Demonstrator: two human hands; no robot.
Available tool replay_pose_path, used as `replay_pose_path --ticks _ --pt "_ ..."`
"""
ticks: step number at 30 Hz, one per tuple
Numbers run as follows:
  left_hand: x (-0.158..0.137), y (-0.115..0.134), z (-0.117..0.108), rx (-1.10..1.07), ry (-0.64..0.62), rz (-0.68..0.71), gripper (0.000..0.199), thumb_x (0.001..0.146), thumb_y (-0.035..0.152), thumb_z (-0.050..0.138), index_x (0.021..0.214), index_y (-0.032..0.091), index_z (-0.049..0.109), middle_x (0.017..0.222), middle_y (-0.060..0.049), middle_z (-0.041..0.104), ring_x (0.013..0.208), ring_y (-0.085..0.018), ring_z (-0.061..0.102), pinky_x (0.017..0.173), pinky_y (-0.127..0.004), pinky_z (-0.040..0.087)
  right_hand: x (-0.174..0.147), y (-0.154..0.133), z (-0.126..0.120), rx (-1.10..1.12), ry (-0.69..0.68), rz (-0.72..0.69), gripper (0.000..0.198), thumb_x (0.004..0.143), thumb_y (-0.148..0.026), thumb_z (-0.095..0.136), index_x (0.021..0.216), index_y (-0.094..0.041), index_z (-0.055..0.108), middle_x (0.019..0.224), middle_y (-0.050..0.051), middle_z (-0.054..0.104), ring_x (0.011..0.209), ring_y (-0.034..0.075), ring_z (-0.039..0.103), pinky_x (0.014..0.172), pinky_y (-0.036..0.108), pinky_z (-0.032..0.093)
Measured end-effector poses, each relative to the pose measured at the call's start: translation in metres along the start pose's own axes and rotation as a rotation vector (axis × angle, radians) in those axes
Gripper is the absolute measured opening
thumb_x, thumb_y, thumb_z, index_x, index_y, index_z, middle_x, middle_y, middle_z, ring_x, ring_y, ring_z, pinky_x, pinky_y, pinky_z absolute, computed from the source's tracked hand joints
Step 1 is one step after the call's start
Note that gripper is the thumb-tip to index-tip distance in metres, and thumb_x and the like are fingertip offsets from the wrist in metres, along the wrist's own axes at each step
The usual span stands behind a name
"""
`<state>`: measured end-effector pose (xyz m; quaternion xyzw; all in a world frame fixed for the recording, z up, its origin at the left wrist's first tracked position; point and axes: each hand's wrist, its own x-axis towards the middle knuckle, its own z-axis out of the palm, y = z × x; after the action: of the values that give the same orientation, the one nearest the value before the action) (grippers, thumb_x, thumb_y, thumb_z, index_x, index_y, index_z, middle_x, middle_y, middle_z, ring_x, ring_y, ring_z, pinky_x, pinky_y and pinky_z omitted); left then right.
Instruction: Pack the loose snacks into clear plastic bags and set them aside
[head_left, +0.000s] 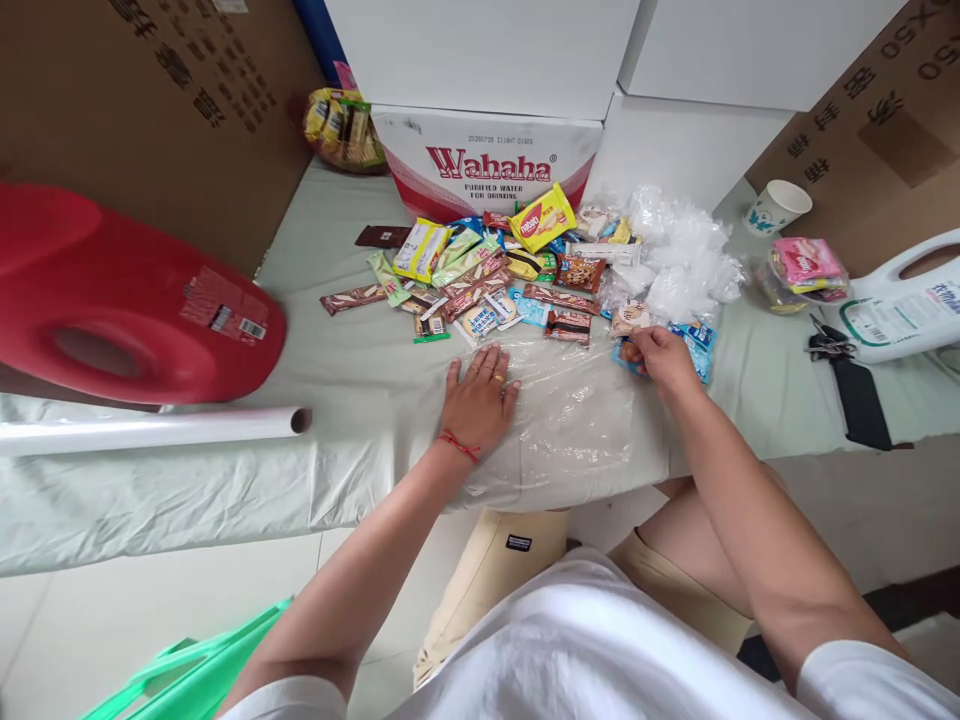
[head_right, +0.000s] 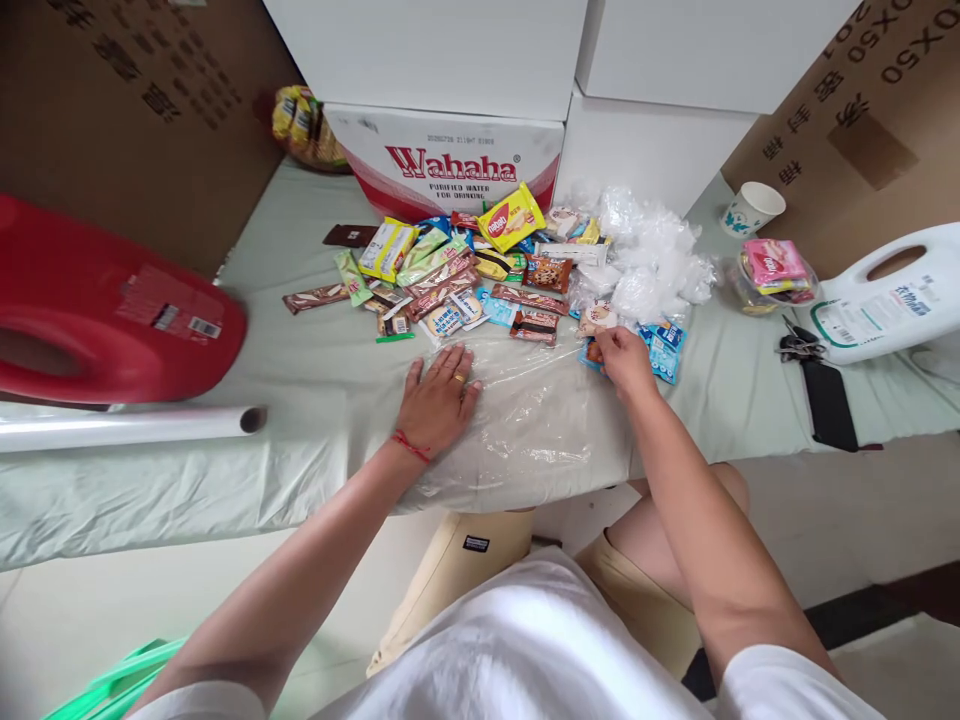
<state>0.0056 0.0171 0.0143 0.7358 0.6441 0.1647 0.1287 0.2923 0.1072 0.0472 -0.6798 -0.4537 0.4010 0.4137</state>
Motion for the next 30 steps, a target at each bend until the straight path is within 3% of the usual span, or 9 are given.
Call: replay_pose_path --ticks 3,6,9,13,17,20,25,27,30 --pt "0.000 -0.001 0.002 0.012 0.004 -0.002 0.061 0.107 0.041 0.032 0.162 0.017 0.043 0.170 -0.016 0.038 0.159 -0.031 0.035 0.131 -0.062 0.012 -0.046 0.005 -0.015 0.067 -0.213 0.214 0.061 0.076 -0.074 0.075 0.104 -0.020 0.068 0.086 0.007 0.076 0.068 0.017 0.060 0.052 0.026 0.042" --pt "0.000 0.000 0.003 0.038 0.003 -0.002 0.061 0.107 0.041 0.031 0.162 0.015 0.042 0.170 -0.016 0.037 0.159 -0.031 0.035 0.131 -0.062 0.012 -0.099 0.015 -0.026 0.062 -0.423 0.261 0.084 0.064 -0.064 0.089 0.131 -0.021 0.063 0.084 0.003 0.075 0.074 0.018 0.064 0.060 0.026 0.043" --pt "0.000 0.000 0.000 0.071 -0.006 -0.013 0.062 0.107 0.042 0.031 0.161 0.015 0.043 0.170 -0.016 0.038 0.159 -0.031 0.035 0.131 -0.063 0.016 -0.128 0.033 -0.042 0.004 -0.458 0.280 0.076 0.060 -0.061 0.093 0.118 -0.017 0.070 0.071 0.000 0.069 0.070 0.018 0.063 0.065 0.028 0.044" --pt "0.003 -0.003 -0.007 0.117 -0.044 -0.024 0.059 0.109 0.043 0.027 0.159 0.022 0.048 0.168 -0.010 0.042 0.157 -0.029 0.039 0.129 -0.064 0.021 -0.119 0.051 -0.078 -0.134 -0.458 0.262 0.063 0.062 -0.069 0.085 0.095 -0.017 0.073 0.071 0.002 0.068 0.068 0.018 0.061 0.065 0.030 0.044" --pt "0.005 -0.008 -0.007 0.162 -0.025 0.026 0.059 0.108 0.043 0.029 0.162 0.023 0.044 0.170 -0.010 0.038 0.158 -0.030 0.037 0.130 -0.066 0.017 -0.078 0.022 -0.096 -0.538 -0.315 -0.006 0.051 0.079 -0.068 0.068 0.092 -0.019 0.074 0.071 0.003 0.067 0.065 0.019 0.058 0.061 0.031 0.042" --pt "0.005 -0.011 -0.003 0.167 -0.015 0.043 0.060 0.109 0.044 0.029 0.163 0.022 0.042 0.171 -0.010 0.036 0.159 -0.030 0.035 0.130 -0.066 0.015 -0.032 -0.032 -0.061 -0.832 -0.209 -0.327 0.036 0.092 -0.049 0.057 0.104 -0.020 0.075 0.079 0.006 0.071 0.072 0.022 0.063 0.068 0.034 0.045" --pt "0.004 -0.012 -0.006 0.155 -0.044 0.039 0.060 0.110 0.043 0.026 0.163 0.021 0.041 0.171 -0.009 0.036 0.159 -0.028 0.035 0.131 -0.066 0.016 0.071 -0.115 0.061 -1.157 -0.193 -0.933 0.039 0.102 -0.033 0.045 0.132 -0.017 0.065 0.128 0.018 0.067 0.117 0.034 0.059 0.085 0.041 0.048" --pt "0.005 -0.012 -0.008 0.143 -0.058 0.036 0.059 0.110 0.043 0.025 0.163 0.021 0.042 0.170 -0.009 0.037 0.159 -0.028 0.035 0.130 -0.066 0.018 0.113 -0.130 0.102 -1.204 -0.242 -1.131 0.048 0.104 -0.036 0.044 0.145 -0.012 0.054 0.141 0.022 0.059 0.127 0.037 0.051 0.093 0.047 0.046" --pt "0.006 -0.013 -0.011 0.123 -0.067 0.032 0.057 0.110 0.042 0.027 0.162 0.024 0.043 0.170 -0.009 0.039 0.159 -0.029 0.036 0.130 -0.066 0.020 0.163 -0.135 0.136 -1.301 -0.336 -1.250 0.047 0.106 -0.030 0.037 0.146 -0.009 0.051 0.140 0.021 0.058 0.130 0.038 0.048 0.102 0.055 0.041"
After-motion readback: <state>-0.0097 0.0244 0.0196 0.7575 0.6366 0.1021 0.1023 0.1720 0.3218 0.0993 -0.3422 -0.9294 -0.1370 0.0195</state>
